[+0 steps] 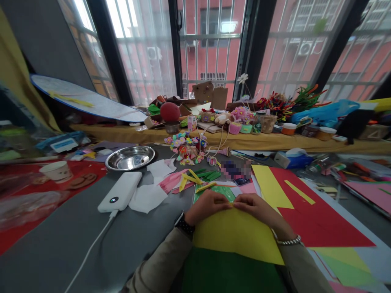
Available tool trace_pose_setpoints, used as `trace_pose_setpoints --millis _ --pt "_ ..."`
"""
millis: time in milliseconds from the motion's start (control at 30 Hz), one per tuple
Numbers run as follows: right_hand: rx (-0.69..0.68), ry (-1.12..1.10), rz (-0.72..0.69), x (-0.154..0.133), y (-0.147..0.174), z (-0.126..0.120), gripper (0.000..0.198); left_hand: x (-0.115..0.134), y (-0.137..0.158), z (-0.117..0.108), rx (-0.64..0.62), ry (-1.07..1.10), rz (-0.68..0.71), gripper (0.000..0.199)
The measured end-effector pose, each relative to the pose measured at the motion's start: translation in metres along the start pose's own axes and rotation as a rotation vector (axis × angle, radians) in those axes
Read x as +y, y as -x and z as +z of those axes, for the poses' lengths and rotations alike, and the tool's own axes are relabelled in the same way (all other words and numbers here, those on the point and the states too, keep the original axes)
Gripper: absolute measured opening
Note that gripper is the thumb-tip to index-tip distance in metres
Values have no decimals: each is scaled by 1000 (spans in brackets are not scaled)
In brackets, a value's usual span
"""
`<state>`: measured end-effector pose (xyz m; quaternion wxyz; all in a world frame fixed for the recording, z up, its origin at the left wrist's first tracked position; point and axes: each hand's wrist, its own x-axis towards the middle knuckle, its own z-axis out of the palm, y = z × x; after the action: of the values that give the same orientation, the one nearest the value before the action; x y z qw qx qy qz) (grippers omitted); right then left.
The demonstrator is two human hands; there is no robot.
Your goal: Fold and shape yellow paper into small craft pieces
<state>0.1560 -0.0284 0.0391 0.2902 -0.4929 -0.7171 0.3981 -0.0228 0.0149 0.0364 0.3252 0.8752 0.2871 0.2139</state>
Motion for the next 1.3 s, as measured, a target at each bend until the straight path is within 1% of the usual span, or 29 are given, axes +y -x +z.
trace_pose_setpoints --millis 167,300,467,567,667,767,833,900,967,1067,1133,1200,1300 --pt "-19 -109 2 -7 5 -2 27 1 0 -2 -10 194 -26 25" --pt "-15 -140 16 -6 6 -2 29 3 0 -2 -21 229 -40 24" --pt "-12 -125 19 -5 6 -3 28 5 0 -3 -1 151 -15 24" --pt "23 -4 -12 -5 4 -2 26 3 1 -2 27 -10 6 26" --pt "114 206 -64 -6 1 1 25 2 1 1 105 -241 -20 25" --pt "213 407 -87 -9 -1 6 22 7 2 3 167 -424 -39 25" --pt "273 498 -96 -13 0 8 21 15 3 2 200 -522 -10 26" --pt "356 553 -123 -19 3 11 19 25 4 -1 260 -626 39 28" --pt "493 581 -182 -26 6 13 17 36 7 -4 352 -719 85 26" --pt "680 625 -287 -35 11 17 15 47 10 -4 499 -775 183 16" --pt "751 633 -344 -38 13 20 15 49 12 -1 597 -772 228 14" --pt "773 629 -381 -38 13 23 15 47 13 2 661 -756 256 15" --pt "771 611 -422 -36 12 25 15 43 14 7 713 -711 274 16"
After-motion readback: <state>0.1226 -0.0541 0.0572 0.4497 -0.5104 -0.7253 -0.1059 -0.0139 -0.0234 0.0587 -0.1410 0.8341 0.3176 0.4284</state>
